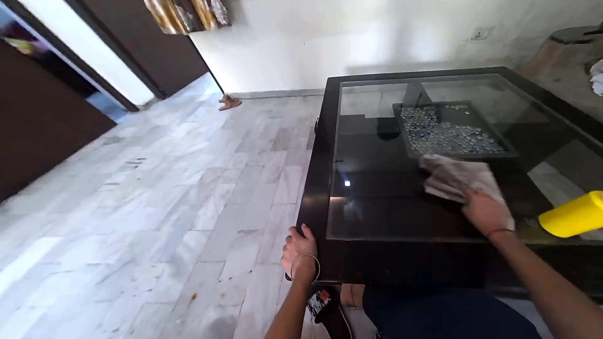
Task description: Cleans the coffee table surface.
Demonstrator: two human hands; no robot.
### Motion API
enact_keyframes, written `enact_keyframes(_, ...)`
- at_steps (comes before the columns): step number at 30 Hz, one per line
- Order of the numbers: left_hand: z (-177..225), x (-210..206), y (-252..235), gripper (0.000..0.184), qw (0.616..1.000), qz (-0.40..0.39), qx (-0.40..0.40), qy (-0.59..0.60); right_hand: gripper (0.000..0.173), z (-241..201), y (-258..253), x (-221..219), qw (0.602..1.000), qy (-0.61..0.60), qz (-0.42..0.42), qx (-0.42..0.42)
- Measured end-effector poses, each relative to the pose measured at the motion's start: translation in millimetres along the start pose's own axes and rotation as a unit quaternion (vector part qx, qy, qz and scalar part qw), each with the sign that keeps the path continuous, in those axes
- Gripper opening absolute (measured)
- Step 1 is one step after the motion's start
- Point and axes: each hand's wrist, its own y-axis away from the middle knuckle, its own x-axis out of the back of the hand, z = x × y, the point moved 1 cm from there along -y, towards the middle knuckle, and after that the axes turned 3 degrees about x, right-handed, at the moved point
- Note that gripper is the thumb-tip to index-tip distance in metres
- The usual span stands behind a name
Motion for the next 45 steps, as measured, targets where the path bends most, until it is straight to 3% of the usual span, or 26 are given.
enact_keyframes(3,0,0,1,0.054,1.0,0.002,-0.004,0.0,0.046,9,2,6,0.992,-0.053,0.01,-0.114)
enact_keyframes(7,1,0,4,0.054,1.0,-0.002,0.001,-0.006,0.055,-67,29,3,0.986,-0.089,-0.054,-0.127)
enact_keyframes(10,2,1,3,0.054,1.0,0.001,-0.003,-0.006,0.063,-132,66,6,0.979,-0.103,-0.173,-0.002)
enact_keyframes(13,0,-1,3,0.054,1.0,0.004,-0.006,0.0,0.077,-176,113,13,0.935,-0.092,-0.286,0.192)
enact_keyframes(16,-1,-4,1,0.055,1.0,0.004,-0.006,0.006,0.087,-191,142,0,0.877,-0.086,-0.299,0.367)
enact_keyframes(18,-1,-3,2,0.054,1.0,-0.002,-0.003,-0.001,0.081,-187,144,-4,0.856,-0.09,-0.28,0.426)
enact_keyframes(21,0,0,4,0.052,1.0,-0.009,-0.005,0.004,0.067,-169,127,-1,0.865,-0.108,-0.291,0.393)
enact_keyframes(26,0,1,2,0.052,1.0,-0.007,0.001,-0.007,0.077,-165,109,5,0.876,-0.094,-0.352,0.316)
enact_keyframes(35,1,1,0,0.05,1.0,-0.018,0.004,-0.017,0.064,-172,114,-2,0.859,-0.083,-0.325,0.386)
enact_keyframes(38,1,0,-1,0.044,0.999,-0.016,0.003,-0.028,0.06,-175,118,-10,0.855,-0.092,-0.288,0.422)
enact_keyframes(40,2,2,2,0.05,0.999,-0.026,0.004,-0.046,0.06,-178,113,-17,0.857,-0.11,-0.251,0.437)
enact_keyframes(42,2,4,5,0.057,0.998,-0.027,0.005,-0.052,0.058,-182,101,-23,0.862,-0.124,-0.23,0.434)
enact_keyframes(44,2,2,2,0.045,1.0,-0.011,0.001,-0.028,0.055,-189,84,-24,0.873,-0.128,-0.22,0.416)
enact_keyframes(45,1,0,0,0.049,1.0,-0.002,-0.003,-0.006,0.054,-191,74,-24,0.881,-0.131,-0.215,0.401)
